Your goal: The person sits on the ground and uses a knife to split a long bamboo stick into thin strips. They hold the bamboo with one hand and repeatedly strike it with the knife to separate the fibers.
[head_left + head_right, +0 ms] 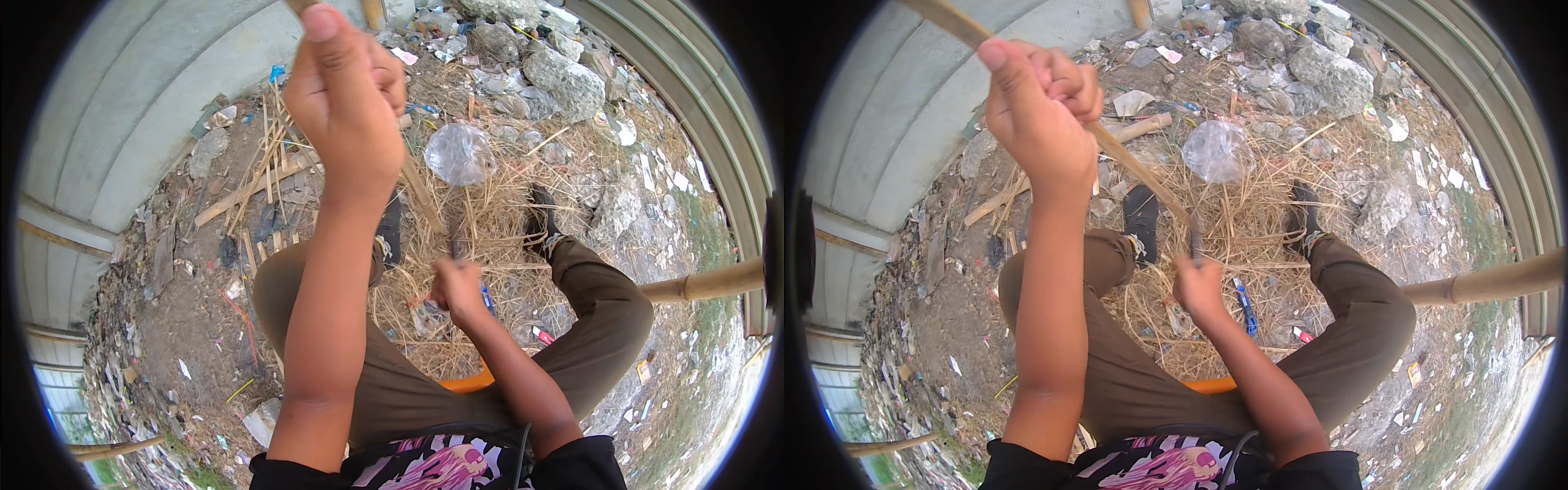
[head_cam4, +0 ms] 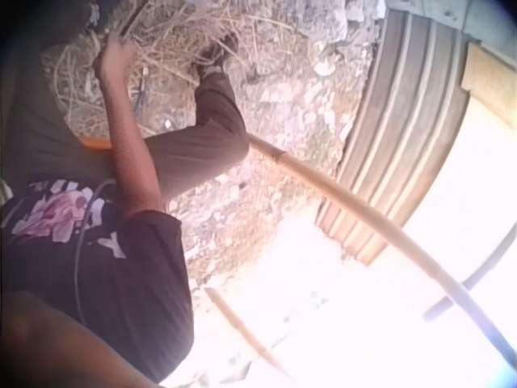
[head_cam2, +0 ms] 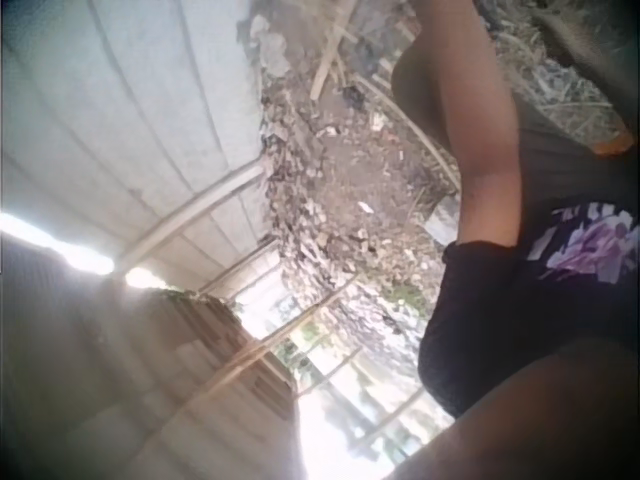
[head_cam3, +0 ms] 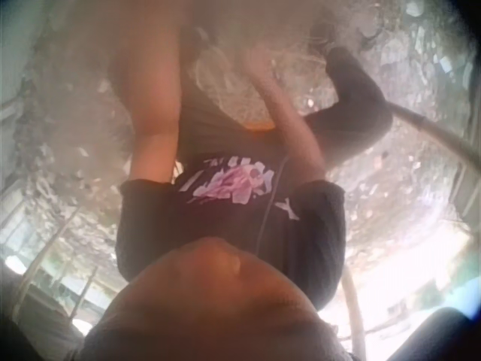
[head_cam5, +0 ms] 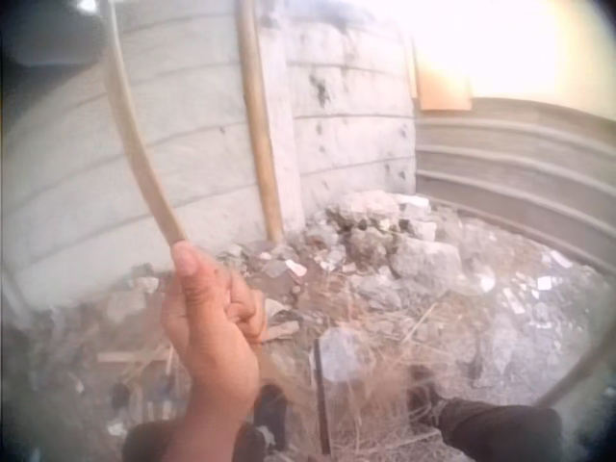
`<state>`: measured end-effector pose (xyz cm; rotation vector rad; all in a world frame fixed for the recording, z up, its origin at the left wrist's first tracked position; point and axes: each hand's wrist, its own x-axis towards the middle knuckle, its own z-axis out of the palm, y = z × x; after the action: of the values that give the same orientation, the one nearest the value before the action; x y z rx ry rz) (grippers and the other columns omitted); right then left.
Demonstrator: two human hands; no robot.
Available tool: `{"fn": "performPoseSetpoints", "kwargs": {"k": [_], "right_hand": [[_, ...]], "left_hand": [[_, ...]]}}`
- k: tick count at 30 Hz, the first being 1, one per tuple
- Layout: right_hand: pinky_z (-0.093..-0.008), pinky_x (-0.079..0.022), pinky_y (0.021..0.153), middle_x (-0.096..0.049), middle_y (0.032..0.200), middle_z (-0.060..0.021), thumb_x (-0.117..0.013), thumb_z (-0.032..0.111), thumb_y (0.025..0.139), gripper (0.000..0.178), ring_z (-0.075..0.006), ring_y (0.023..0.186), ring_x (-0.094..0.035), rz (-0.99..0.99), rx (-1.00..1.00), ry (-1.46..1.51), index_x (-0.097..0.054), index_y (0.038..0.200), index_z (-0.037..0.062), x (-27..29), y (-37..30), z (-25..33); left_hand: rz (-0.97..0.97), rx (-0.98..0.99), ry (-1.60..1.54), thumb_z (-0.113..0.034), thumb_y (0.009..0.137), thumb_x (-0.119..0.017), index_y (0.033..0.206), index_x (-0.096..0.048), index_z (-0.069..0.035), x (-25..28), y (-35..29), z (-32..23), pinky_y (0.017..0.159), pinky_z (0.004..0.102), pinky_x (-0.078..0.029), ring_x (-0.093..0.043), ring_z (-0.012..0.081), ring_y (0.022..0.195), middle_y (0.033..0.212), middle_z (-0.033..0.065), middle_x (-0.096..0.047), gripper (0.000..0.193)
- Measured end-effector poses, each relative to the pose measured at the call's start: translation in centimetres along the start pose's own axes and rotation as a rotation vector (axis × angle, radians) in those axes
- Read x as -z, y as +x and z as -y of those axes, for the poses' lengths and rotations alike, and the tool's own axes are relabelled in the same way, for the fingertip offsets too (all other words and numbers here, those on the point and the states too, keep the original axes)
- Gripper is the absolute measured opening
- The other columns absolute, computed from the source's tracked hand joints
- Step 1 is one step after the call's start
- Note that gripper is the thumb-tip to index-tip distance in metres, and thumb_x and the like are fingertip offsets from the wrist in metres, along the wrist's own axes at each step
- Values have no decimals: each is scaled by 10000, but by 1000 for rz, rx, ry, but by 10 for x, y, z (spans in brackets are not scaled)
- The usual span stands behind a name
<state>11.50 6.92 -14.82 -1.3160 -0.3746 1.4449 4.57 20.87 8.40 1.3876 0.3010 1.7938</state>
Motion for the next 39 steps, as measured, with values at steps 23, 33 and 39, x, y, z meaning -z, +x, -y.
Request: {"fn": "performPoseSetpoints", "kwargs": {"k": [23, 33, 39], "right_hand": [[-252, -249, 390, -444, 524, 54, -611, 80, 891, 244, -49, 404, -347, -219, 387, -237, -516, 666, 82, 30, -19, 72], [-320, -367, 417, -511, 510, -36, -629, 150, 818, 251, -128, 418, -463, -240, 178, -661, -586, 614, 11, 48, 37, -23], [-312, -332, 414, -451, 491, -3, -626, 135, 825, 228, -119, 403, -418, -61, -14, -361, -570, 636, 20, 22, -12, 44]], "left_hand": [[172, -143, 88, -434, 1066, -453, 705, -490, -94, -59, -4, 47, 433, 255, -258, -338, 26, 485, 537, -61, -379, 497], [184, -93, 68, -538, 1033, -454, 694, -357, -123, -57, 1, 42, 391, 227, -242, -314, 37, 439, 547, -44, -342, 544], [164, -158, 97, -522, 1045, -437, 687, -358, -135, -40, 3, 39, 389, 224, -250, -309, 36, 439, 540, -50, -331, 534]]}}
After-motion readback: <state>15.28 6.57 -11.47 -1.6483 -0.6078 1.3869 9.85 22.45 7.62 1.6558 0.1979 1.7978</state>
